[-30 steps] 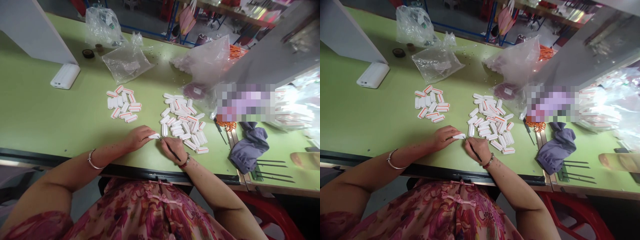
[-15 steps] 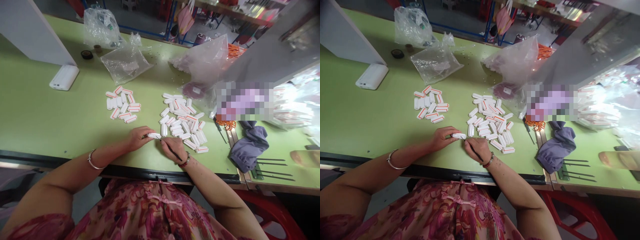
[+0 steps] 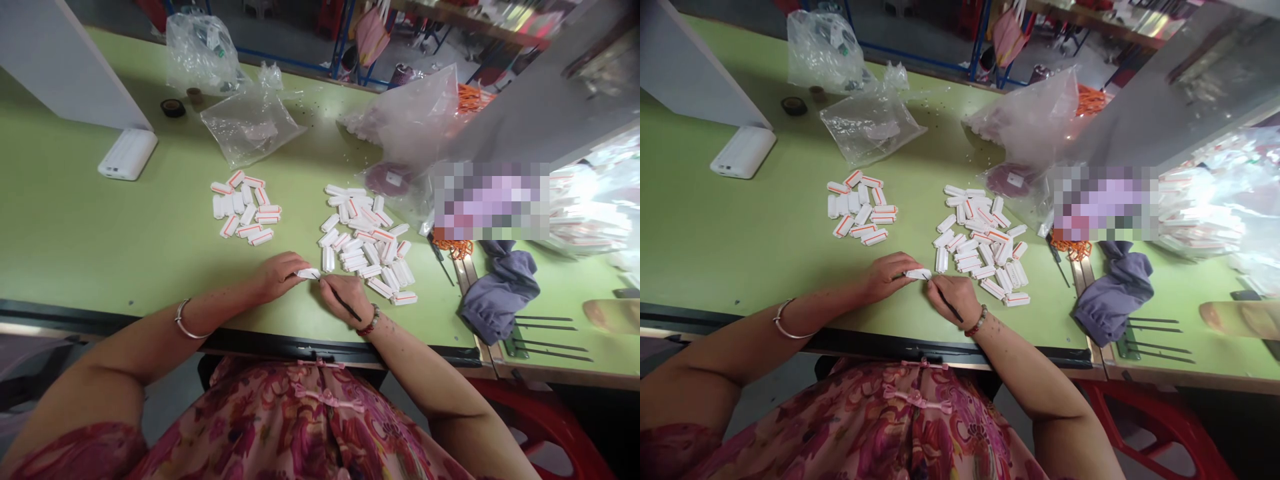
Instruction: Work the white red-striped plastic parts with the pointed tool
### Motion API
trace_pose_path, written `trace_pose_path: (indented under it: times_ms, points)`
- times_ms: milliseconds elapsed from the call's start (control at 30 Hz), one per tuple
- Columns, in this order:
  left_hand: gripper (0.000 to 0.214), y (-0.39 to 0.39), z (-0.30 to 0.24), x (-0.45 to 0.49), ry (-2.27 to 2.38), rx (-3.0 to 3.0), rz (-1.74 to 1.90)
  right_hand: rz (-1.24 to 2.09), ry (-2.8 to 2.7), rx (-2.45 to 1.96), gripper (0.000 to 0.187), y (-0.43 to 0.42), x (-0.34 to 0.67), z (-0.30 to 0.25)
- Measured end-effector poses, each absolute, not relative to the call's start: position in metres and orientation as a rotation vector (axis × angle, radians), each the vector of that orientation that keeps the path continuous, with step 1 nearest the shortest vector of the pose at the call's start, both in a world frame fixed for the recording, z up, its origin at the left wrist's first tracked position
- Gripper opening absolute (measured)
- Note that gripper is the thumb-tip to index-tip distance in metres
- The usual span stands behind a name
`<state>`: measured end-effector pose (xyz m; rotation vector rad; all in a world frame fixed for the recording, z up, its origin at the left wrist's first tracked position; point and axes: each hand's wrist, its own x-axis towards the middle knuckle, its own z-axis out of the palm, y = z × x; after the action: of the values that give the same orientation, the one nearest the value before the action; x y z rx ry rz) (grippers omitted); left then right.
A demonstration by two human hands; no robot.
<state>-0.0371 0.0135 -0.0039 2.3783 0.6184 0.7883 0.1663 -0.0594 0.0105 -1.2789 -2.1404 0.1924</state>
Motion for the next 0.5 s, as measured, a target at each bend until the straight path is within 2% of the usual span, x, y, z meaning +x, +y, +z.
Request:
trace_pose_path:
  times_ms: [167, 500]
  points:
    - [0.022, 0.0141, -0.0049, -0.0356, 0.746, 2.189, 0.798, 0.214, -2.105, -1.238, 0.034, -0.0588, 0.1720, 0.0082]
    - [0.025, 0.0135, -0.0052, -0.0353, 0.694, 2.297, 0.777, 0.259, -2.147, -1.144, 0.030, -0.0580, 0.1708, 0.0062]
